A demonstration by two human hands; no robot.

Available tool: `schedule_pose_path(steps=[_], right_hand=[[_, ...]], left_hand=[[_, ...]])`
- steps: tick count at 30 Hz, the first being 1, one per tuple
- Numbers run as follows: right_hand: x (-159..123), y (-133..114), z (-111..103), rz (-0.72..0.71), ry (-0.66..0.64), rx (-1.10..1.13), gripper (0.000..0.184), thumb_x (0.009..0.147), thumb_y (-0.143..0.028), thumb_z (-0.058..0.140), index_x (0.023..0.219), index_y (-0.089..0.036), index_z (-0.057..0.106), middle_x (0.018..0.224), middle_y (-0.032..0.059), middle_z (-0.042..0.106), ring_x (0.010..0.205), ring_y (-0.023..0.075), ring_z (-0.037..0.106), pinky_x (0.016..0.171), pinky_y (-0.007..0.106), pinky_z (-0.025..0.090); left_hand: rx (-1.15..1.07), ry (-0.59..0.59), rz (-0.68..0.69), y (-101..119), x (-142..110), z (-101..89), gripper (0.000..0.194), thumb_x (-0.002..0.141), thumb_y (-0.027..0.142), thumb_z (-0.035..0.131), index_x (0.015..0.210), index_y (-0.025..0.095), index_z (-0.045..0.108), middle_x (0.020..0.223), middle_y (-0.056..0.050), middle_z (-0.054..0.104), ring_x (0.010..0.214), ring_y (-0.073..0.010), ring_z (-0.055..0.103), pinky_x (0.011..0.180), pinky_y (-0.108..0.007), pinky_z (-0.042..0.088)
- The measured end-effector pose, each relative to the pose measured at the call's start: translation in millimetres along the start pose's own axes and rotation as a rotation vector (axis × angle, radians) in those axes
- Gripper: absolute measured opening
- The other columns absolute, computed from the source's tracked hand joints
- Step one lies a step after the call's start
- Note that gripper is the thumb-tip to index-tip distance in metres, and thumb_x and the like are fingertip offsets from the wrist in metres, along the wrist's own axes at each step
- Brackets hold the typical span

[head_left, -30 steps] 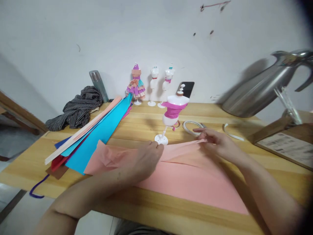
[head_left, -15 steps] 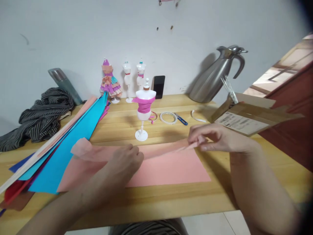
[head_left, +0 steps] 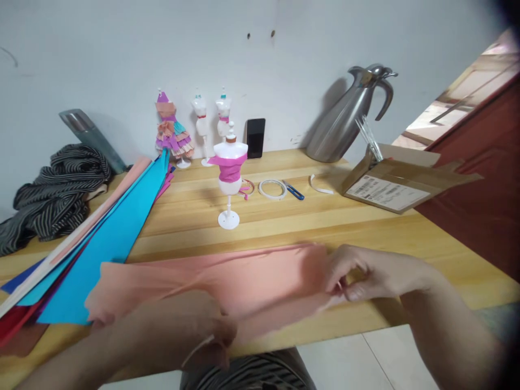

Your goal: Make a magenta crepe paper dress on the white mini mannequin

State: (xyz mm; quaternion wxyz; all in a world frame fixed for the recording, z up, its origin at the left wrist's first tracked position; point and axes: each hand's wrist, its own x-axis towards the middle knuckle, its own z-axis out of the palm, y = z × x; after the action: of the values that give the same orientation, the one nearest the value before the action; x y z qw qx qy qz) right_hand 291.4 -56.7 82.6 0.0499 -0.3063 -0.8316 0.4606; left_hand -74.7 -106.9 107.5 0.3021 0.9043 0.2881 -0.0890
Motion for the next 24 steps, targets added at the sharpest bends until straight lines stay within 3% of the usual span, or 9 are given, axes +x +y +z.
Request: schedule_pose_path(steps=[2, 4, 6, 8, 13, 15, 18, 20, 24], right_hand=[[6, 2, -4, 0.043, -0.025, 0.111, 0.050, 0.084, -0.059, 0.058, 0.097, -0.015, 0.075, 0.078, 0.0083, 0.073, 0.067, 0.0166, 0.067, 0.062, 0.024, 0.052], [19, 2, -7, 0.109, 0.112, 0.101, 0.049, 0.086, -0.057, 0.056, 0.099, -0.013, 0.073, 0.083, 0.0100, 0.073, 0.073, 0.0187, 0.068, 0.067, 0.027, 0.053], [35, 0, -7, 0.156, 0.286, -0.033, 0.045, 0.088, -0.053, 0.054, 0.095, -0.013, 0.073, 0.085, 0.0106, 0.073, 0.076, 0.0200, 0.067, 0.069, 0.029, 0.052], [48, -4, -3, 0.134, 0.342, -0.191, 0.039, 0.090, -0.047, 0.053, 0.094, -0.015, 0.074, 0.087, 0.0106, 0.072, 0.076, 0.0202, 0.066, 0.069, 0.029, 0.051], [56, -9, 13, -0.048, 0.243, -0.301, 0.030, 0.089, -0.031, 0.058, 0.115, -0.021, 0.068, 0.115, 0.0107, 0.068, 0.103, 0.0232, 0.064, 0.087, 0.033, 0.050], [55, -5, 18, -0.037, 0.246, -0.325, 0.029, 0.088, -0.027, 0.058, 0.115, -0.023, 0.069, 0.110, 0.0092, 0.070, 0.099, 0.0229, 0.066, 0.084, 0.032, 0.051], [58, 6, 22, 0.049, 0.277, -0.363, 0.024, 0.090, -0.026, 0.051, 0.098, -0.021, 0.073, 0.084, 0.0061, 0.073, 0.075, 0.0200, 0.067, 0.070, 0.029, 0.052], [63, 15, 22, 0.075, 0.322, -0.376, 0.024, 0.091, -0.027, 0.050, 0.093, -0.020, 0.073, 0.079, 0.0050, 0.073, 0.071, 0.0196, 0.067, 0.070, 0.029, 0.052], [71, 25, 17, 0.060, 0.410, -0.373, 0.028, 0.093, -0.032, 0.048, 0.108, -0.021, 0.069, 0.108, 0.0086, 0.073, 0.101, 0.0244, 0.067, 0.088, 0.035, 0.051]], left_hand=[[-0.143, -0.054, 0.017, -8, -3, -11.7, 0.010, 0.085, 0.025, 0.059, 0.090, 0.028, 0.067, 0.081, 0.005, 0.070, 0.074, -0.0116, 0.061, 0.062, -0.021, 0.040], [-0.186, 0.075, -0.097, -26, -3, -22.7, 0.022, 0.090, 0.027, 0.051, 0.105, 0.028, 0.067, 0.094, 0.003, 0.071, 0.081, -0.0135, 0.062, 0.068, -0.022, 0.042], [-0.104, 0.207, -0.217, -48, -5, -31.1, 0.026, 0.093, 0.033, 0.045, 0.097, 0.020, 0.067, 0.087, -0.002, 0.070, 0.075, -0.0150, 0.061, 0.066, -0.024, 0.042], [0.027, 0.276, -0.358, -66, -10, -35.0, 0.028, 0.092, 0.034, 0.045, 0.094, 0.017, 0.067, 0.089, -0.006, 0.070, 0.078, -0.0180, 0.061, 0.068, -0.026, 0.042], [0.041, 0.152, -0.385, -67, -39, -21.7, 0.032, 0.086, 0.041, 0.056, 0.110, 0.022, 0.064, 0.111, -0.007, 0.068, 0.099, -0.0235, 0.062, 0.081, -0.030, 0.044], [0.051, 0.099, -0.343, -59, -46, -14.5, 0.031, 0.079, 0.032, 0.064, 0.109, 0.023, 0.064, 0.116, -0.006, 0.065, 0.102, -0.0232, 0.061, 0.082, -0.030, 0.043], [0.114, 0.059, -0.391, -60, -45, -11.7, 0.013, 0.081, 0.015, 0.051, 0.082, 0.019, 0.063, 0.094, -0.004, 0.065, 0.084, -0.0193, 0.060, 0.070, -0.027, 0.040], [0.146, 0.088, -0.449, -71, -39, -14.2, 0.019, 0.085, 0.015, 0.043, 0.077, 0.018, 0.060, 0.085, -0.004, 0.064, 0.080, -0.0193, 0.059, 0.069, -0.027, 0.039], [0.147, 0.224, -0.446, -98, -34, -18.5, 0.024, 0.091, 0.033, 0.044, 0.092, 0.018, 0.062, 0.096, -0.007, 0.064, 0.091, -0.0210, 0.059, 0.078, -0.028, 0.041]])
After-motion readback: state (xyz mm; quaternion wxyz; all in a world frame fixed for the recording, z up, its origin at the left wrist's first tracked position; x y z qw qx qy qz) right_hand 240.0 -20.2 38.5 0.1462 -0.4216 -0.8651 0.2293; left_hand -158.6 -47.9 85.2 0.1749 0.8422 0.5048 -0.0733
